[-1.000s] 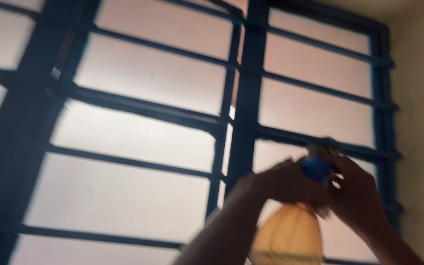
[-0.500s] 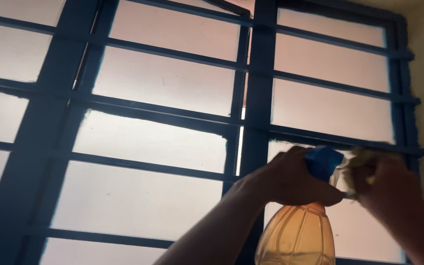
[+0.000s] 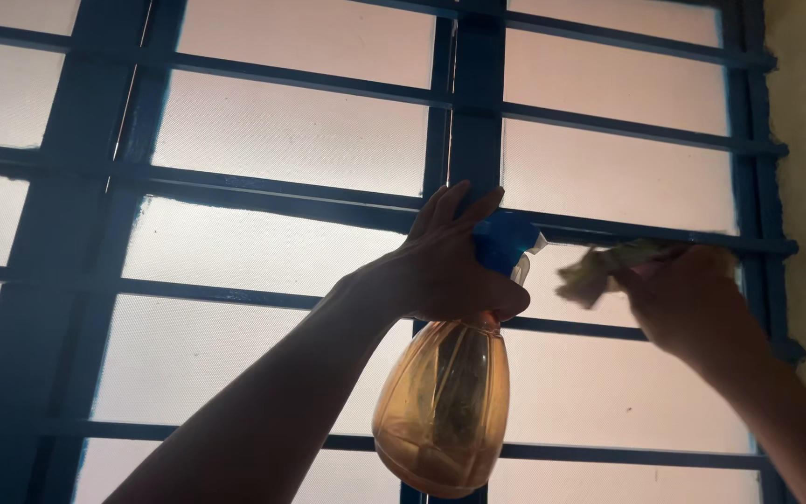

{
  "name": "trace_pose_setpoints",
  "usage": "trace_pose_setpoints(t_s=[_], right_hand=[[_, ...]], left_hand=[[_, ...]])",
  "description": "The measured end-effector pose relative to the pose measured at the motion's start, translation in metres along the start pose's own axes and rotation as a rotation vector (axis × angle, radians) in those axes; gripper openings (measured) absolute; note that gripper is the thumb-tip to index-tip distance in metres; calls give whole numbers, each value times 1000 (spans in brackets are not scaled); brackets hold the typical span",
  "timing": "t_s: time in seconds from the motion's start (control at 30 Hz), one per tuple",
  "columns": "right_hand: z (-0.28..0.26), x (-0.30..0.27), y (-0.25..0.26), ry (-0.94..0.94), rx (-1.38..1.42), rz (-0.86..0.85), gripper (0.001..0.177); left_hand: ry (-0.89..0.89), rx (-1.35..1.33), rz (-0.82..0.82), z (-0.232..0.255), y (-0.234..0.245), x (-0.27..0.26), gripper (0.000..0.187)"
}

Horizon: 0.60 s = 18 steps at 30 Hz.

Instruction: The person sprays a cleaning solution onto a window screen and wipes it with a cloth. They repeatedly spray and wipe different sections of the window frame and screen, moving methodically across the surface.

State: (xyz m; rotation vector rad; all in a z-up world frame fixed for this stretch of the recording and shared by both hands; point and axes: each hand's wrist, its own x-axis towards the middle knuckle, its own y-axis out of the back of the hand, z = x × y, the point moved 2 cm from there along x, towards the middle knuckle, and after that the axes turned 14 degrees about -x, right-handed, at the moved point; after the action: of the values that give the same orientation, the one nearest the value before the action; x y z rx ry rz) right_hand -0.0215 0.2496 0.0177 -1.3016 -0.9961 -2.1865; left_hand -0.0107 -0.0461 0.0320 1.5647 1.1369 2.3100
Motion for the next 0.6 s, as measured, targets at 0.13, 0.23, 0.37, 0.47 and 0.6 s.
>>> trace_pose_setpoints(t_s=[0.13, 0.23, 0.37, 0.47, 0.6], right_hand=[[-11, -11, -1, -311, 29, 0, 82], [-39, -17, -1, -343, 348, 154, 88], [-67, -17, 7, -223, 545, 287, 97], [-64, -13, 3, -164, 516, 282, 95], [-30, -2, -22, -272, 446, 195, 98]], left_hand=[[46, 44, 16, -1, -5, 11, 127], [-18, 75, 24, -3, -12, 18, 123], [-13, 86, 27, -4, -16, 18, 117], [-5, 141, -8, 0, -14, 15, 114], [50, -73, 22, -1, -1, 4, 121]])
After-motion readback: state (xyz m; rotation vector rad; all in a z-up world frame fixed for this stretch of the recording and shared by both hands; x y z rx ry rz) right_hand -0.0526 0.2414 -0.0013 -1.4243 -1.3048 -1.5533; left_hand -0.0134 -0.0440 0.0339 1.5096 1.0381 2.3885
